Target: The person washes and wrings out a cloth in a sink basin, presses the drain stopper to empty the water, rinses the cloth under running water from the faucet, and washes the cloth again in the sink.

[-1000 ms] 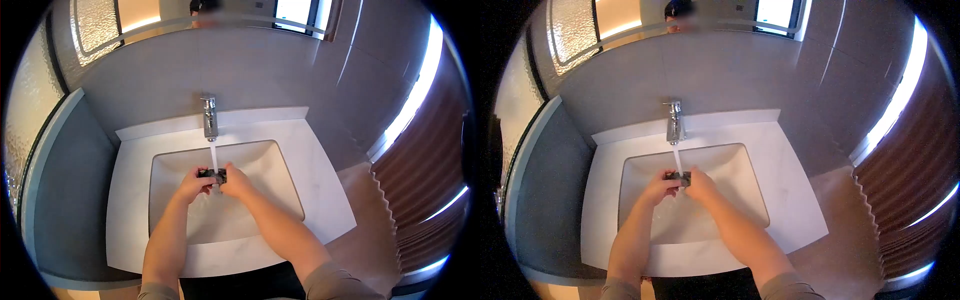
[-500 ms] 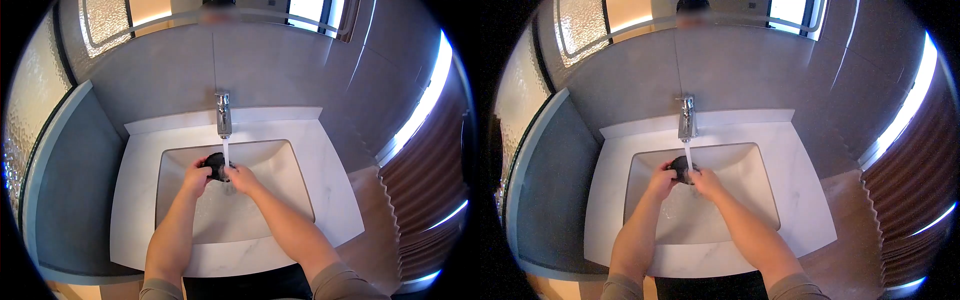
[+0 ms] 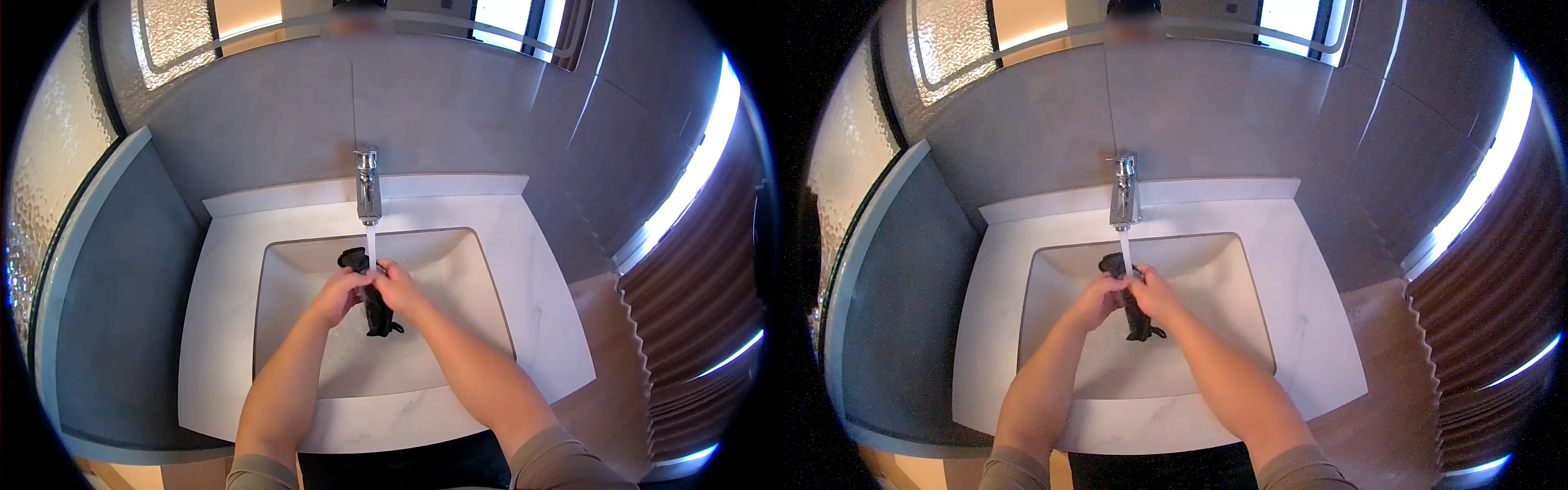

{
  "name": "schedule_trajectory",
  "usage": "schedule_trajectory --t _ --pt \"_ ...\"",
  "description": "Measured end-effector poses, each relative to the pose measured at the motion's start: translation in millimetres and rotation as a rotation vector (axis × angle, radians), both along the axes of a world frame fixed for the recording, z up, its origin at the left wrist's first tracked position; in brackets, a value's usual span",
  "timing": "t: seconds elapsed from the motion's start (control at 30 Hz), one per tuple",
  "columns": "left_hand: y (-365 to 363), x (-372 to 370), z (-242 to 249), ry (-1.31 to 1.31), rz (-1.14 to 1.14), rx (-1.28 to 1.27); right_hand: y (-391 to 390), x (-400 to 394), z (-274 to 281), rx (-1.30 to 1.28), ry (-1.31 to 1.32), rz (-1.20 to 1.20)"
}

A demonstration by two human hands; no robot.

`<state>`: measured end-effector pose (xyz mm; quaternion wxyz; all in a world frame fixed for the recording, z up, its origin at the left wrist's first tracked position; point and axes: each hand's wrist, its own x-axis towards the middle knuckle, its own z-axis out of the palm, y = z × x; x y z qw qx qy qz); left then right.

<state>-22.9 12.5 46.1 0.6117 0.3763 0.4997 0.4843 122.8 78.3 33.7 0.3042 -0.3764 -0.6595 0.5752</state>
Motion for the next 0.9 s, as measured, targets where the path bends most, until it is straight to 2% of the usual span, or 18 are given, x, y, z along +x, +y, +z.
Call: schedule_trajectory --t 0.03,0.07,0.17,0.23,0.37,0.43,0.5,0.57,0.63,0.7,0.77,0.83,0.9 --pt "-2 1 6 -0.115 0.062 -0.051 -4 0 2 -0.001 0.000 -0.001" --pt "-5 7 12 -0.112 0.141 -0.046 -10 2 4 0.036 0.012 0.026" --pt "-3 9 12 -0.099 0.153 -0.047 -22 7 29 0.111 -0.071 0.042" --pt "-1 10 9 -0.136 0.180 -0.024 -20 8 37 0.123 -0.397 0.028" --pt "3 8 1 -0.229 0.267 0.028 -6 13 23 0.123 -0.376 0.072" --pt "6 4 -6 -0.275 0.288 0.044 -5 15 28 0.056 -0.178 0.120" --pt "8 2 -5 -0.383 0.361 0.021 -2 14 30 0.012 -0.237 0.118" --pt "8 1 0 -0.444 0.360 -0.017 0 13 26 -0.135 -0.122 0.017" --pt "8 -5 -2 -0.468 0.402 -0.062 -4 14 30 -0.116 -0.100 0.030" --pt "12 -9 -11 -0.397 0.442 -0.047 -3 11 23 -0.094 0.023 -0.008" --pt "15 -18 -24 -0.261 0.494 -0.158 2 12 20 -0.103 0.040 -0.040" --pt "11 -18 -15 -0.257 0.513 -0.173 4 13 17 -0.115 0.057 -0.072" --pt "9 -19 -8 -0.249 0.529 -0.187 5 14 18 -0.243 0.259 -0.055"
